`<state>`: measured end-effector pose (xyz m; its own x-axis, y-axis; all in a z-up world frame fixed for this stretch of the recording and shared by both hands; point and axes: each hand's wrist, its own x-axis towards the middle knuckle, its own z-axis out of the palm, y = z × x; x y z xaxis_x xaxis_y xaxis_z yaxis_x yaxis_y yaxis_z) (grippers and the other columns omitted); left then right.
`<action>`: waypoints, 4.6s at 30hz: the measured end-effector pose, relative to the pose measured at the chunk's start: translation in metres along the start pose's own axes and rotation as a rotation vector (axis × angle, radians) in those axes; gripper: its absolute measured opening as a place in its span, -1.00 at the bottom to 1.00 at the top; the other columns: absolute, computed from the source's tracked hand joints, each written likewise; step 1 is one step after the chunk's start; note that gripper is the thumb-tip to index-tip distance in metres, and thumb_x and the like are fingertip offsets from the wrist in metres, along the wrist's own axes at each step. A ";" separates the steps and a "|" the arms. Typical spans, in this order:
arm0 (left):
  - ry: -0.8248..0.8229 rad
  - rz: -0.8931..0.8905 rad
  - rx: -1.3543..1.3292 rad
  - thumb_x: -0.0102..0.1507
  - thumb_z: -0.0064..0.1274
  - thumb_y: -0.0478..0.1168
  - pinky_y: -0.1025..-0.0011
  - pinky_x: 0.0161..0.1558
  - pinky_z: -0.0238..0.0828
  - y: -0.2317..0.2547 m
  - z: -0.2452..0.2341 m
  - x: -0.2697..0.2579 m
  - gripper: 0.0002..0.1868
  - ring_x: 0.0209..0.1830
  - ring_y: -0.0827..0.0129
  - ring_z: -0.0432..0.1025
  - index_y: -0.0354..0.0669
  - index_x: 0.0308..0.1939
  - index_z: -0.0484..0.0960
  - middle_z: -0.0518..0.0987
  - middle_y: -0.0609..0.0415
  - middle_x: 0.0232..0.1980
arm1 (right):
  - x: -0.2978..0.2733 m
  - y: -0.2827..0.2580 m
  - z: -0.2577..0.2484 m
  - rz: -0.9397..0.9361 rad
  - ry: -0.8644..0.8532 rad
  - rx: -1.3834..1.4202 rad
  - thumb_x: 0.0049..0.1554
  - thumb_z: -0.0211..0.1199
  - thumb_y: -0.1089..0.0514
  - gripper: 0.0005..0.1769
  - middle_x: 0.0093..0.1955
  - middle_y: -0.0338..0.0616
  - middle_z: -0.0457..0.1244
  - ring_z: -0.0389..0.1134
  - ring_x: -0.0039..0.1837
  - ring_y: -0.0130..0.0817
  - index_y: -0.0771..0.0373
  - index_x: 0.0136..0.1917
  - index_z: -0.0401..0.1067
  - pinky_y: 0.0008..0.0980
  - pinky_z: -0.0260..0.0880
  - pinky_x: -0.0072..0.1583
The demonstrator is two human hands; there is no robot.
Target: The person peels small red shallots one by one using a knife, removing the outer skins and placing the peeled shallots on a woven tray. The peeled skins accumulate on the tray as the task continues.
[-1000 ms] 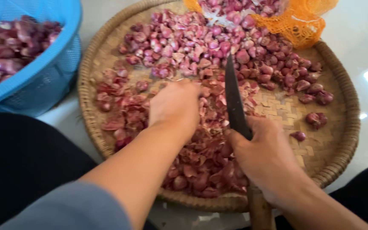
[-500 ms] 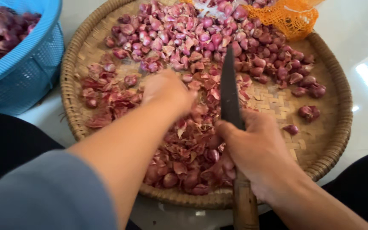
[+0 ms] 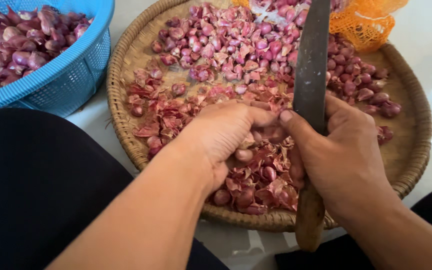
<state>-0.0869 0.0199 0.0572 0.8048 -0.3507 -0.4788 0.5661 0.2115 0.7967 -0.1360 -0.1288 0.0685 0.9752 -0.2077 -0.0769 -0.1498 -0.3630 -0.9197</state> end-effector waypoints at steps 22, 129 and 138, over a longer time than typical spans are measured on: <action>0.102 0.130 0.148 0.09 0.27 -0.37 0.43 -0.38 0.37 -0.003 0.001 0.004 -0.59 -0.18 0.54 0.60 -0.06 0.04 0.71 0.78 0.15 -0.04 | 0.008 0.012 -0.004 0.185 -0.050 0.230 0.21 0.30 0.15 -0.81 -0.54 -0.17 0.15 0.12 -0.56 -0.40 0.33 -0.14 0.43 -0.34 0.13 -0.50; 0.520 0.314 1.276 0.09 0.30 0.13 0.27 0.13 0.47 0.014 -0.066 0.024 -0.62 -0.03 0.18 0.58 -0.02 -0.21 0.79 0.70 -0.02 -0.08 | 0.063 0.009 -0.019 0.169 -0.313 -0.319 0.13 0.18 0.44 -0.70 0.17 0.15 0.43 0.36 0.21 -0.04 0.46 0.15 0.50 -0.09 0.33 0.27; -0.453 0.295 1.273 -0.18 0.46 0.02 0.18 -0.04 0.55 -0.035 -0.038 0.037 -0.51 -0.11 0.16 0.62 -0.06 -0.22 0.80 0.76 -0.03 -0.14 | 0.077 0.012 -0.059 0.346 -0.027 0.280 0.19 0.00 0.42 -0.54 0.24 -0.01 0.43 0.42 0.18 -0.15 0.37 0.36 0.36 -0.14 0.45 0.19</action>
<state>-0.0702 0.0344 -0.0030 0.5986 -0.7542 -0.2700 -0.3624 -0.5555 0.7484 -0.0721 -0.2033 0.0740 0.8798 -0.2483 -0.4053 -0.4219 -0.0152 -0.9065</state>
